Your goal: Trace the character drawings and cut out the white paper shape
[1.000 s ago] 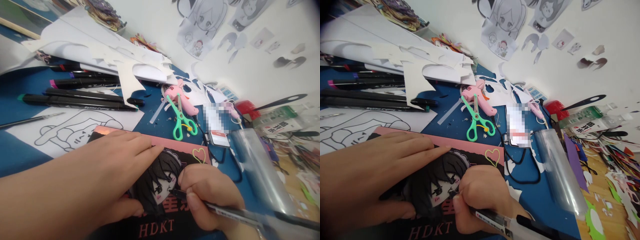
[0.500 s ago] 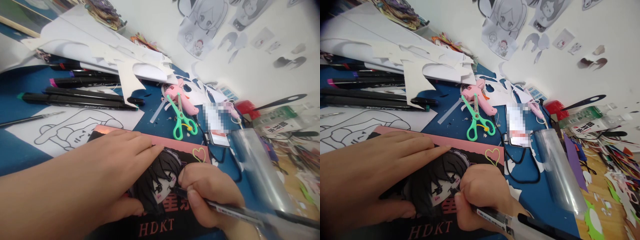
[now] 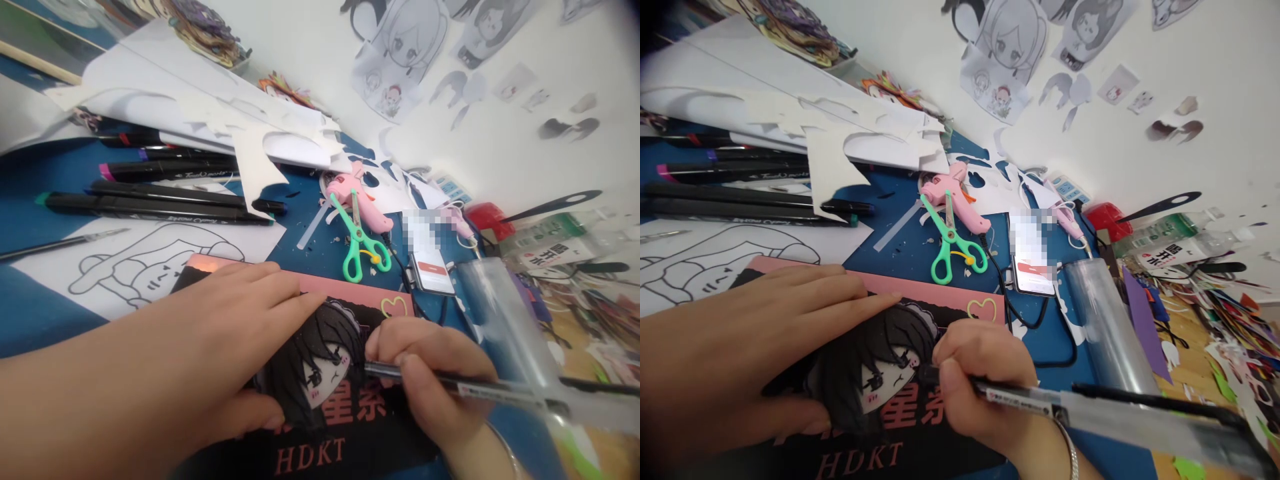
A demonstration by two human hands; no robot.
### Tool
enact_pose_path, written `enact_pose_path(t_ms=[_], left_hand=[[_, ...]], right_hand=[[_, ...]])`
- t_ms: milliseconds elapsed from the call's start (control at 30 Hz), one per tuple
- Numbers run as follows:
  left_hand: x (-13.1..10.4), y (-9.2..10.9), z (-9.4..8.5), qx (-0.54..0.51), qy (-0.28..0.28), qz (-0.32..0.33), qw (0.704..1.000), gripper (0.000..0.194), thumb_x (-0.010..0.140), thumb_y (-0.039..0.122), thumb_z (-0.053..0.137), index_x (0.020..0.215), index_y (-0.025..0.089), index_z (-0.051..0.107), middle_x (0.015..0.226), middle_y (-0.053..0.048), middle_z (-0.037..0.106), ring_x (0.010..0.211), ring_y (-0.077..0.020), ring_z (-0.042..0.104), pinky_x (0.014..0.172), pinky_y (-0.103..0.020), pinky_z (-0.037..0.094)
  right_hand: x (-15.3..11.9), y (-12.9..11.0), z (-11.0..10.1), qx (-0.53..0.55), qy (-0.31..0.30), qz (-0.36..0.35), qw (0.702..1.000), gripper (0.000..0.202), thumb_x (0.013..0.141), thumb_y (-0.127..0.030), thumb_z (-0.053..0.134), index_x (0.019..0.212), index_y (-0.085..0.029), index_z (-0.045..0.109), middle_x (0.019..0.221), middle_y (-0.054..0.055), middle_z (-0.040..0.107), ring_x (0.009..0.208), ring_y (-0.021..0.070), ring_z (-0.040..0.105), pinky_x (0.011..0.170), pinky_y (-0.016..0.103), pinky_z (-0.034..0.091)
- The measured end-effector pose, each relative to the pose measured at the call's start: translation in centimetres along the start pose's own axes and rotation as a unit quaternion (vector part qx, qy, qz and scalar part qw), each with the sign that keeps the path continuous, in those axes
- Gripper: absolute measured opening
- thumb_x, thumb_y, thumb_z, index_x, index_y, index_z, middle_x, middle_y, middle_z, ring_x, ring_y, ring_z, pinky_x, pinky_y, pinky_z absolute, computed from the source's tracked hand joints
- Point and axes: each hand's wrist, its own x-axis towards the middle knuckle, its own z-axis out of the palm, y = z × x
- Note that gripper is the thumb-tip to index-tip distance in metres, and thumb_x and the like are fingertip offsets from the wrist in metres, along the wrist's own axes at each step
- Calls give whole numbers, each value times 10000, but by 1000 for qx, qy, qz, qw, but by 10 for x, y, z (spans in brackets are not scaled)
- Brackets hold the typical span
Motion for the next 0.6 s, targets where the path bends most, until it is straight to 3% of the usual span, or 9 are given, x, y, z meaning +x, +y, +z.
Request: enact_pose_path(t_ms=[100, 233, 400, 500, 600], left_hand=[[-1, 0, -3, 37, -7, 21, 999, 583, 596, 298, 675, 1165, 325, 547, 1119, -14, 607, 1095, -282, 504, 922, -364, 420], [0, -2, -8, 79, -6, 31, 996, 730, 621, 207, 639, 1305, 316, 407, 1176, -36, 575, 1089, -268, 499, 926, -377, 408], [4, 4, -15, 92, -46, 38, 994, 664, 637, 177, 610, 1265, 328, 455, 1127, -34, 583, 1019, -236, 528, 827, -316, 452], [5, 6, -14, 88, -36, 24, 995, 657, 635, 172, 600, 1259, 324, 464, 1094, -33, 583, 999, -230, 530, 810, -305, 456], [5, 5, -12, 82, -22, 1, 996, 686, 636, 163, 588, 1285, 323, 437, 1140, -40, 558, 1035, -239, 510, 855, -328, 443]], right_hand=[[-1, 7, -2, 89, 81, 47, 992, 163, 813, -127, 478, 667, -198, 466, 532, -29, 505, 470, 106, 510, 470, 263, 462], [5, 11, -4, 150, 124, 61, 979, 162, 830, -143, 467, 679, -199, 475, 477, -56, 480, 416, 86, 454, 440, 235, 436], [2, 11, -3, 149, 72, 60, 984, 202, 833, -160, 477, 637, -198, 443, 484, -53, 465, 442, 94, 463, 479, 262, 445], [-1, 13, -2, 120, 25, 73, 990, 218, 823, -154, 491, 620, -199, 423, 520, -36, 489, 491, 106, 484, 511, 277, 437], [-1, 13, -2, 124, 28, 70, 990, 214, 823, -143, 485, 626, -199, 422, 522, -39, 483, 502, 106, 481, 507, 267, 416]])
